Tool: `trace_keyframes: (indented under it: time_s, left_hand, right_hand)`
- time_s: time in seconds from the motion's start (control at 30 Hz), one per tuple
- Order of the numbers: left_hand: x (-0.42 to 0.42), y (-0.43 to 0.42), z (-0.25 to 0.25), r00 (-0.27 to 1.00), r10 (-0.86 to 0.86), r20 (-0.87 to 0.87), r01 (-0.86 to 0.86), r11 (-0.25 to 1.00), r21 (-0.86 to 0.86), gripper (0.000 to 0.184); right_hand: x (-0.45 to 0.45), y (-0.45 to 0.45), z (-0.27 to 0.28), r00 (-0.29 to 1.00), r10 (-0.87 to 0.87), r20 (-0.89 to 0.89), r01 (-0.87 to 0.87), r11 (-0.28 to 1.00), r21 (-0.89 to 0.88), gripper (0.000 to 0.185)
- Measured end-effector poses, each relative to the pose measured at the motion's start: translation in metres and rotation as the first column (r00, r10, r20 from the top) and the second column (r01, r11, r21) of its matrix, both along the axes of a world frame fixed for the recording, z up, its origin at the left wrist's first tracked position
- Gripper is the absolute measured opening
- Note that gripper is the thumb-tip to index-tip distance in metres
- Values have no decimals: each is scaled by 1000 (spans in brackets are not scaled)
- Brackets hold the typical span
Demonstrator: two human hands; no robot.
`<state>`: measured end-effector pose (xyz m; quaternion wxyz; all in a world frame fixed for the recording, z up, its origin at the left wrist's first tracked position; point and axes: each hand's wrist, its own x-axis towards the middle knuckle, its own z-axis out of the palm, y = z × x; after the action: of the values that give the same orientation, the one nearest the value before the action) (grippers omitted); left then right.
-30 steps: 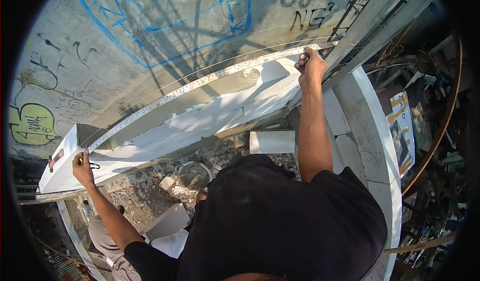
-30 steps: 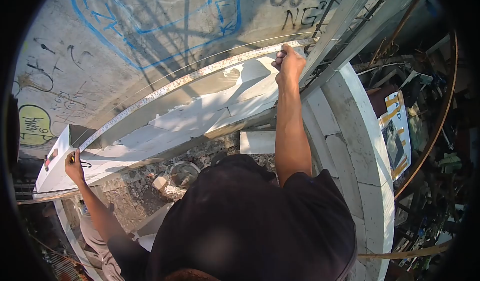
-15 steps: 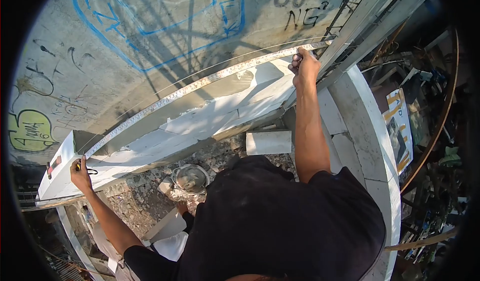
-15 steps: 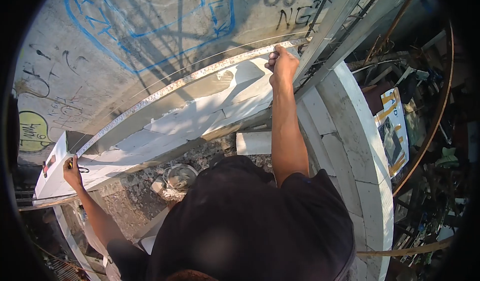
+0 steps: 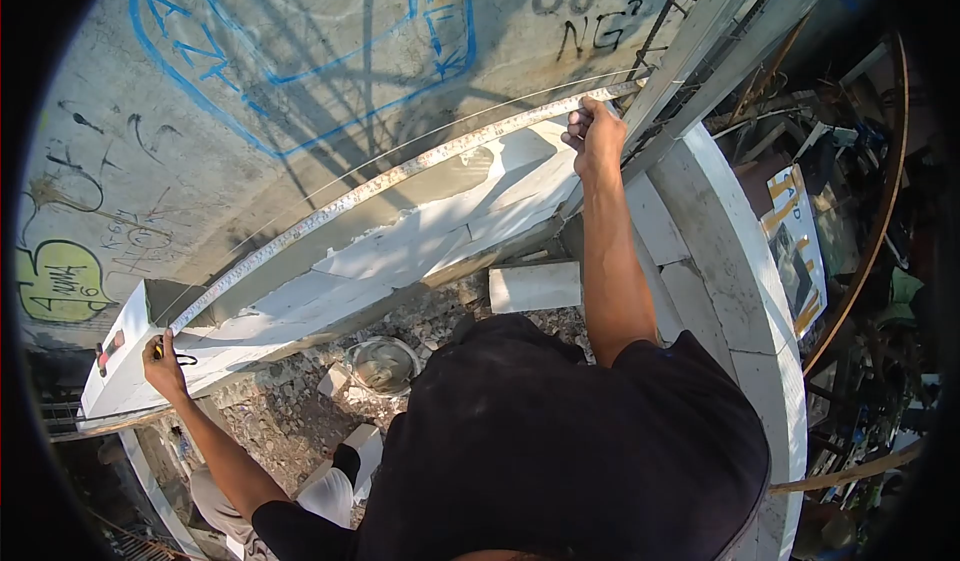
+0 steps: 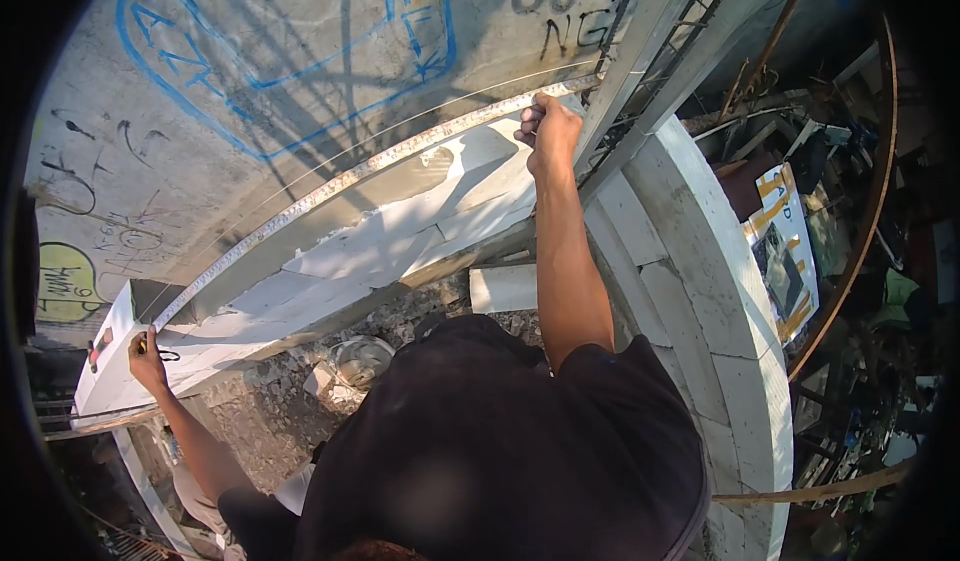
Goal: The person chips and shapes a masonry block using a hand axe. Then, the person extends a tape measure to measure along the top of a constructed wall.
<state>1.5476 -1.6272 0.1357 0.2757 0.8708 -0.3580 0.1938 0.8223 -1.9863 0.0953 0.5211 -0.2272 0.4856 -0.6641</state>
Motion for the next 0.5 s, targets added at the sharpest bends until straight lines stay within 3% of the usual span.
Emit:
trace_keyframes:
  time_s: [0.1, 0.27, 0.5]
  left_hand:
    - [-12, 0, 7, 996, 27, -79, -21, 997, 70, 55]
    - [-29, 8, -1, 996, 56, -63, -56, 998, 15, 48]
    - [-53, 18, 15, 983, 172, -56, -170, 985, 42, 57]
  right_hand:
    - [0, 0, 0, 999, 22, -28, -22, 1000, 1, 17]
    - [-7, -7, -10, 999, 37, -29, -37, 999, 13, 15]
    - [-13, -15, -16, 995, 97, -10, -97, 995, -7, 15]
